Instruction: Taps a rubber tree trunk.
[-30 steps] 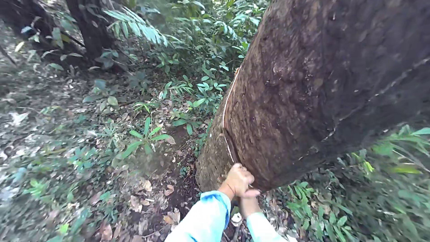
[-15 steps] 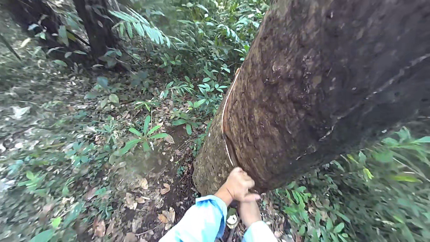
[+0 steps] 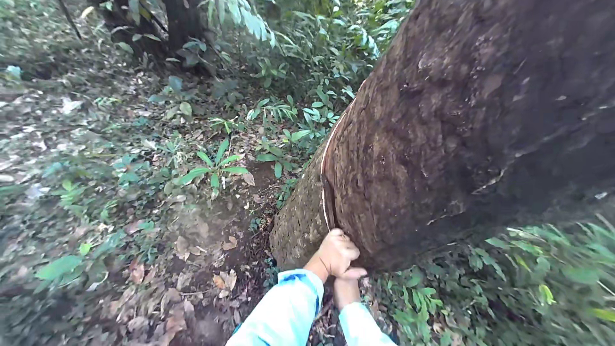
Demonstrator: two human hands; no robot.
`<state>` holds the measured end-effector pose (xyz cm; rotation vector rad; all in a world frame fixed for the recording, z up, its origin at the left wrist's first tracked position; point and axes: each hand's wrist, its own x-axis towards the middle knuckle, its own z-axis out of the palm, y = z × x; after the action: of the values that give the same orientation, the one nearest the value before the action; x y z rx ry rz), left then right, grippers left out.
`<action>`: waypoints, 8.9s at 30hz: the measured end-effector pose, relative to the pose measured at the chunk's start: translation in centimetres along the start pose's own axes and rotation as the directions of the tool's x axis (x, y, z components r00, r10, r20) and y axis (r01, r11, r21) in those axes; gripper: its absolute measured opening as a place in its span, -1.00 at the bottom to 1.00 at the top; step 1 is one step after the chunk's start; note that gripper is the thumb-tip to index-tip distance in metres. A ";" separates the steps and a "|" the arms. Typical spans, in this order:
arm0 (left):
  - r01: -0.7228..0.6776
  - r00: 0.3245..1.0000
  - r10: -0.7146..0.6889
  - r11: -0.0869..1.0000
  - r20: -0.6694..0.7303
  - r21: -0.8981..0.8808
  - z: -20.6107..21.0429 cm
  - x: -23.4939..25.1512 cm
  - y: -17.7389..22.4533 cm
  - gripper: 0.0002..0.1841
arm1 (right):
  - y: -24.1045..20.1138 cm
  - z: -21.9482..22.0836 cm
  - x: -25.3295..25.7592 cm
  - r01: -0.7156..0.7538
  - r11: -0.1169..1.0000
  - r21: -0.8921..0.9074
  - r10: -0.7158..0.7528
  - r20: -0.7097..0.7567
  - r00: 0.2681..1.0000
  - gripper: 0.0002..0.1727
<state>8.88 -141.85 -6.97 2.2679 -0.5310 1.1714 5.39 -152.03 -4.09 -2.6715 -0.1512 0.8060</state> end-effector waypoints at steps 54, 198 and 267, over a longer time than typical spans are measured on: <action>0.247 0.967 -0.255 0.924 -0.012 0.291 9.1 -3.6 10.2 -0.28 | 15.1 -1.3 2.0 0.352 0.931 -0.100 -0.330 0.184 0.926 -0.55; -0.173 0.961 0.259 0.834 -0.095 0.524 34.5 -12.7 16.2 -0.46 | 44.6 3.2 20.2 0.904 0.247 -0.348 -0.929 -0.350 0.119 -0.66; 0.695 0.526 -0.757 0.645 -0.386 -0.317 23.8 -18.0 11.4 -0.71 | 43.3 12.2 16.0 0.908 0.375 0.188 -0.833 -0.362 0.419 -0.24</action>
<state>7.50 -163.51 -30.36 1.6550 0.5250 1.1218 12.01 -185.74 -37.23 -1.8259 -1.1587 0.1331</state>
